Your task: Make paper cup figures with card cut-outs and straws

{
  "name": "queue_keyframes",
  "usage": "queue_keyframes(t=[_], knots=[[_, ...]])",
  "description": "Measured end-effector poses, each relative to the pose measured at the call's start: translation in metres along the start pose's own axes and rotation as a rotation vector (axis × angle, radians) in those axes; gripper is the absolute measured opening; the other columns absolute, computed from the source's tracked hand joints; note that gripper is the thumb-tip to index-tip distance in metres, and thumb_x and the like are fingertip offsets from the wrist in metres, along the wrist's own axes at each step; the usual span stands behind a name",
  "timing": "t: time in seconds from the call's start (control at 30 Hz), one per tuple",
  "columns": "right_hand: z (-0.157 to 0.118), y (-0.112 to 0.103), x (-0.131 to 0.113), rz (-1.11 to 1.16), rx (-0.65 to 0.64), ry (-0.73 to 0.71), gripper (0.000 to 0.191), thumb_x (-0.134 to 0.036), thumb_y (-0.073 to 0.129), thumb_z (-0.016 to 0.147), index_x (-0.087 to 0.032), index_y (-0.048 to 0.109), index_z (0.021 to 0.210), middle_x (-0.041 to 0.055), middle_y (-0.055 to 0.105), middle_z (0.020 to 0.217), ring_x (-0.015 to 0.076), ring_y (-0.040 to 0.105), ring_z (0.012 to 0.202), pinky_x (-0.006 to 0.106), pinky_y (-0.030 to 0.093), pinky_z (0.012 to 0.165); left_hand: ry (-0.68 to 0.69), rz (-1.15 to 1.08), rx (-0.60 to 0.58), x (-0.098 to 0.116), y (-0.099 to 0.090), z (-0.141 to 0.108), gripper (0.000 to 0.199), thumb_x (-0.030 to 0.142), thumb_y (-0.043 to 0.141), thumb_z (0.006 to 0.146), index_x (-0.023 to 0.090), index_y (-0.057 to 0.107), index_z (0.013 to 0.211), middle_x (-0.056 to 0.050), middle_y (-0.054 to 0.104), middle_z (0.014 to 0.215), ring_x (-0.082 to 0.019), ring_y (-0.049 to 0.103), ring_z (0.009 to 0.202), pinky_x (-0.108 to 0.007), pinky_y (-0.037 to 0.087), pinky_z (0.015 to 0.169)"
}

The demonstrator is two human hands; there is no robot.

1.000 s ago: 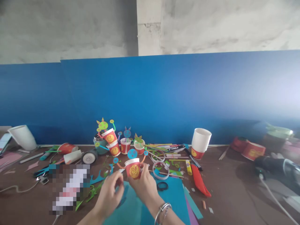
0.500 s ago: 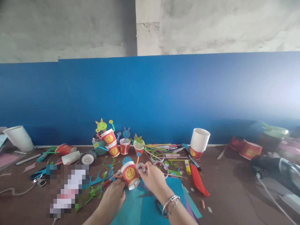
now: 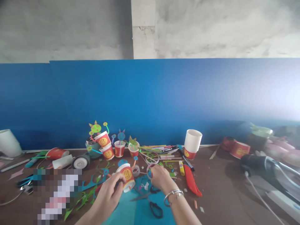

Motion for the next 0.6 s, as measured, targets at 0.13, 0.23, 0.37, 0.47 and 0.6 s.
queue_keyframes(t=[0.13,0.23,0.37,0.47,0.6], knots=[[0.003,0.004,-0.010,-0.016,0.001,-0.039,0.019,-0.002,0.052,0.064,-0.016,0.064,0.069,0.0117,0.070,0.083,0.0242,0.063,0.084,0.029,0.037,0.069,-0.058,-0.105,0.010,0.010,0.010,0.024,0.020,0.019,0.035,0.086,0.021,0.054,0.082,-0.002,0.064,0.076,-0.017,0.062,0.072,-0.026,0.047,0.066],[0.001,-0.005,-0.020,0.055,0.040,-0.123,0.016,-0.008,0.051,0.069,-0.019,0.061,0.077,0.0055,0.068,0.080,0.0186,0.061,0.077,0.025,0.036,0.066,-0.075,-0.090,0.016,0.006,0.030,0.036,0.026,0.023,0.045,0.082,0.019,0.059,0.104,-0.006,0.069,0.088,-0.021,0.064,0.081,-0.031,0.049,0.073],[-0.006,-0.019,-0.034,0.304,0.104,-0.267,0.007,-0.013,0.050,0.073,-0.020,0.051,0.076,-0.0004,0.061,0.074,0.0125,0.052,0.066,0.021,0.032,0.058,-0.046,-0.062,-0.003,0.002,0.050,0.038,0.046,0.023,0.047,0.082,0.016,0.053,0.127,-0.011,0.070,0.100,-0.024,0.065,0.089,-0.036,0.051,0.078],[-0.009,-0.020,-0.039,0.433,0.091,-0.301,0.008,-0.014,0.047,0.077,-0.021,0.045,0.073,-0.0049,0.052,0.065,0.0105,0.044,0.059,0.021,0.030,0.055,-0.033,-0.077,0.009,0.002,0.053,0.036,0.044,0.026,0.044,0.086,0.016,0.054,0.128,-0.012,0.071,0.101,-0.024,0.065,0.092,-0.035,0.051,0.078],[-0.011,-0.018,-0.042,0.533,0.087,-0.350,0.007,-0.017,0.042,0.084,-0.021,0.043,0.078,-0.0049,0.050,0.069,0.0110,0.044,0.061,0.022,0.032,0.057,-0.067,-0.125,0.073,-0.004,0.050,0.033,0.038,0.025,0.046,0.086,0.018,0.060,0.121,-0.011,0.070,0.108,-0.023,0.065,0.093,-0.035,0.051,0.080]])
Point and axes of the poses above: each hand's wrist, its own z-axis towards the middle knuckle, its own y-axis out of the palm, x = y × z, the point moved 7 cm from there along z, towards the middle knuckle
